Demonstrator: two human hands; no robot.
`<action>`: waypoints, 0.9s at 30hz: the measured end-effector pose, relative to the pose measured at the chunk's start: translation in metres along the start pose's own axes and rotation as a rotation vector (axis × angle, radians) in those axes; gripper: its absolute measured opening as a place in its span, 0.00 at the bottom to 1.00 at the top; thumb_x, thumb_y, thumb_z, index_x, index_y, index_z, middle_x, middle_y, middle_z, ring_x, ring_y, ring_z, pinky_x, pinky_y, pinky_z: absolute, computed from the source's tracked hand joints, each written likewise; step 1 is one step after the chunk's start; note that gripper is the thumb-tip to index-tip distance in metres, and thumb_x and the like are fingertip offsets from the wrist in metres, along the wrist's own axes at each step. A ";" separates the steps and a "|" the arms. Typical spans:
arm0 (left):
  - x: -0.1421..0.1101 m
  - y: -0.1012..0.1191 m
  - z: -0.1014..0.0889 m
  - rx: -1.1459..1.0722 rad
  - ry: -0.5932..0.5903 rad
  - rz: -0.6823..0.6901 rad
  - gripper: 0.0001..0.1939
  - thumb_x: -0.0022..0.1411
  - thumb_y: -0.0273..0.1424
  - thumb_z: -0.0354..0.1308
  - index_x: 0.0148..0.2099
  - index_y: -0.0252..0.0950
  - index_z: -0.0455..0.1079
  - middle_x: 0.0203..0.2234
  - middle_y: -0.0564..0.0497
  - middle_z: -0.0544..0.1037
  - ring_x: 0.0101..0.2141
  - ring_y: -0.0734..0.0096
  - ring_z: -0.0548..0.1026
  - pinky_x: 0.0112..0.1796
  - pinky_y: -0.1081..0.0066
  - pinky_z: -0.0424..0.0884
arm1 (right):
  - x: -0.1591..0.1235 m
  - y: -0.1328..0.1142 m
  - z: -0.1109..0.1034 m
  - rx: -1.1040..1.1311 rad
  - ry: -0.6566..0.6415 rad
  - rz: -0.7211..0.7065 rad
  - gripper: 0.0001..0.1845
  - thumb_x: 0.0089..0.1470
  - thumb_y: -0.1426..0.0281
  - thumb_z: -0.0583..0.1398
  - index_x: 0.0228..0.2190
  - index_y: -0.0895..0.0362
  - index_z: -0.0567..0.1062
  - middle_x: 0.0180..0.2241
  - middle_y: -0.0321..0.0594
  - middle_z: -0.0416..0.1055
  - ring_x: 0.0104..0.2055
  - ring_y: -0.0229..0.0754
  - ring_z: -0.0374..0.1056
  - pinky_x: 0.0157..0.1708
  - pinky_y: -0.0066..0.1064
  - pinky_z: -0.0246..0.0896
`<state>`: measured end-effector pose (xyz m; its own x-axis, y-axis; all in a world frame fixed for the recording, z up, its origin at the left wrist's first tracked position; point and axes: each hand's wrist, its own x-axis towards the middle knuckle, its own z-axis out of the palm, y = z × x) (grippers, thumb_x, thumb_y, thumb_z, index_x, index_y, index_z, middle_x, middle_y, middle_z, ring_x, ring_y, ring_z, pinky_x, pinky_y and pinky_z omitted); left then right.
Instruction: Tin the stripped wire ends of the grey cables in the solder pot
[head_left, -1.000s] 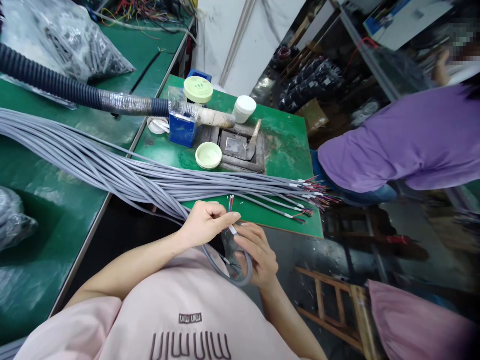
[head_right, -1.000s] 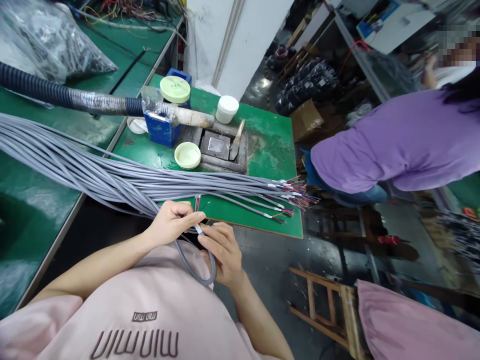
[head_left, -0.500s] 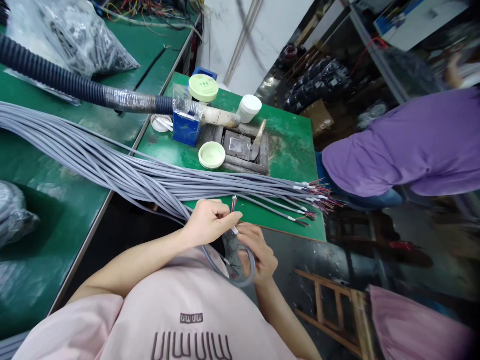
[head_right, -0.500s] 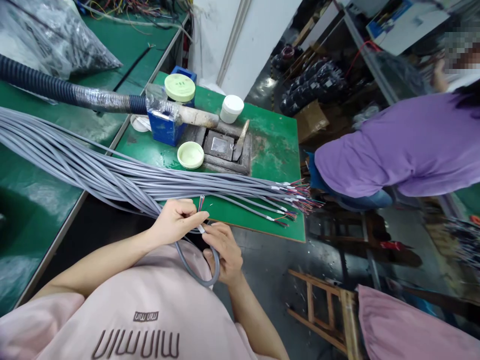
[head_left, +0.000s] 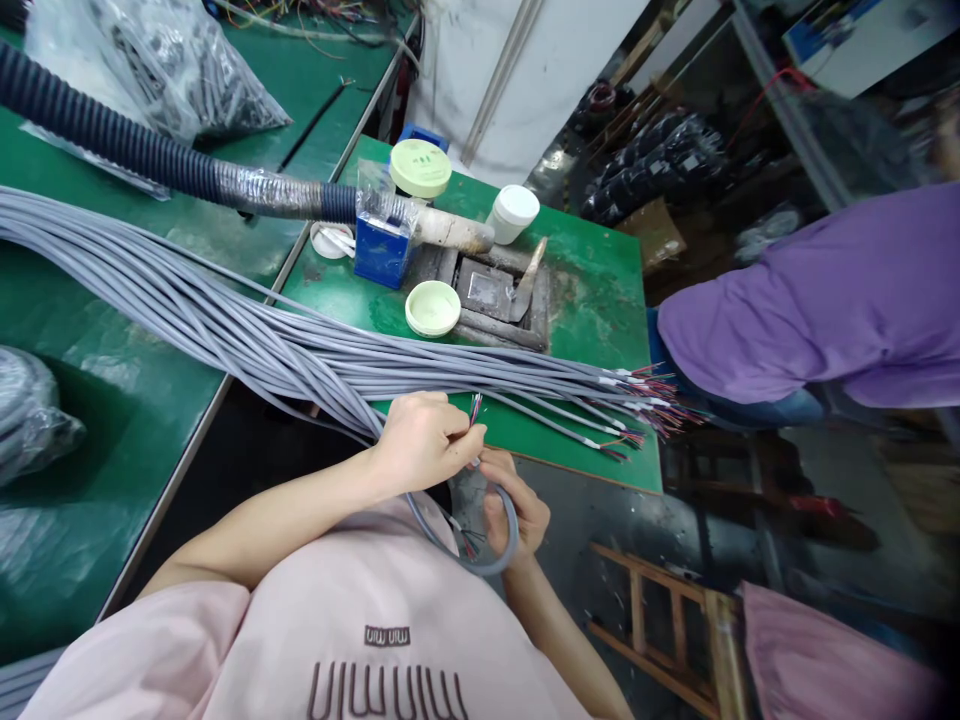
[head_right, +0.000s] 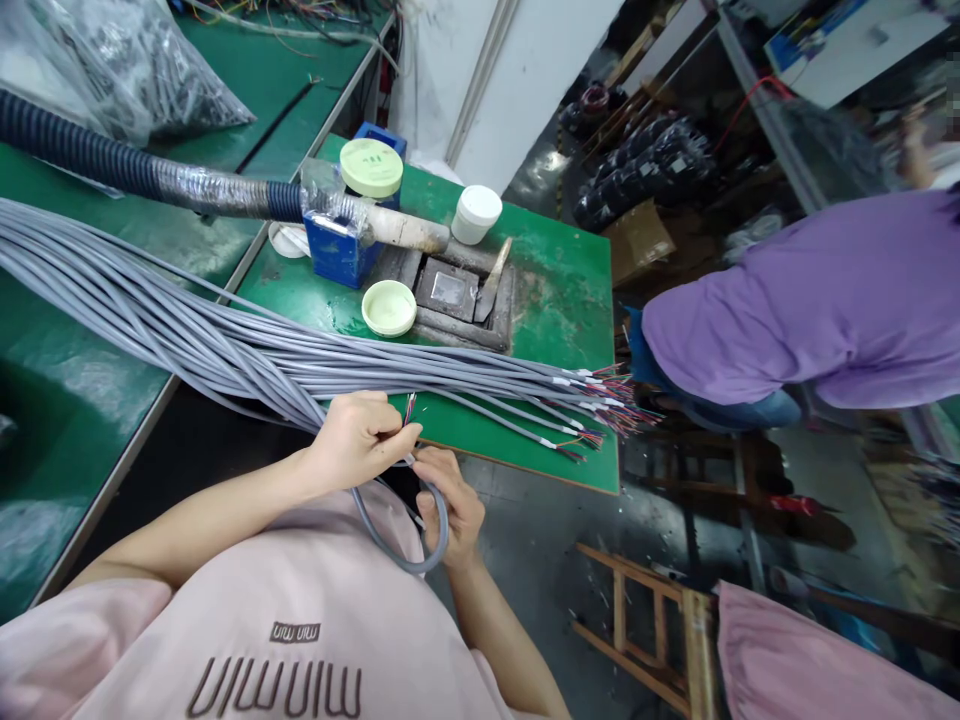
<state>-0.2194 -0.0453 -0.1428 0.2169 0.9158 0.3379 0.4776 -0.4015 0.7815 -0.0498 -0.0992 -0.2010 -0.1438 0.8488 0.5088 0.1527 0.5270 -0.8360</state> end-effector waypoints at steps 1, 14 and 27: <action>0.000 0.000 0.000 0.027 -0.007 0.004 0.24 0.61 0.32 0.51 0.13 0.36 0.52 0.10 0.56 0.56 0.18 0.76 0.55 0.23 0.71 0.49 | -0.001 0.000 0.000 0.010 0.005 0.012 0.16 0.59 0.67 0.57 0.48 0.49 0.76 0.41 0.44 0.77 0.46 0.52 0.72 0.45 0.50 0.66; 0.012 0.001 -0.003 0.376 -0.161 -0.037 0.19 0.60 0.31 0.52 0.18 0.35 0.71 0.14 0.50 0.71 0.21 0.70 0.68 0.23 0.70 0.49 | -0.007 0.017 0.024 0.349 0.235 0.317 0.12 0.57 0.62 0.58 0.40 0.51 0.78 0.38 0.42 0.79 0.38 0.45 0.75 0.37 0.39 0.71; 0.016 -0.001 0.004 0.456 -0.156 0.022 0.16 0.58 0.29 0.53 0.21 0.35 0.75 0.18 0.47 0.77 0.24 0.65 0.73 0.27 0.67 0.59 | -0.005 0.039 0.030 0.648 0.142 0.602 0.14 0.60 0.55 0.54 0.39 0.45 0.77 0.35 0.35 0.80 0.36 0.41 0.76 0.38 0.39 0.71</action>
<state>-0.2131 -0.0305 -0.1405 0.3399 0.9088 0.2421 0.7884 -0.4157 0.4536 -0.0728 -0.0844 -0.2423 -0.0888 0.9937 -0.0690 -0.4252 -0.1005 -0.8995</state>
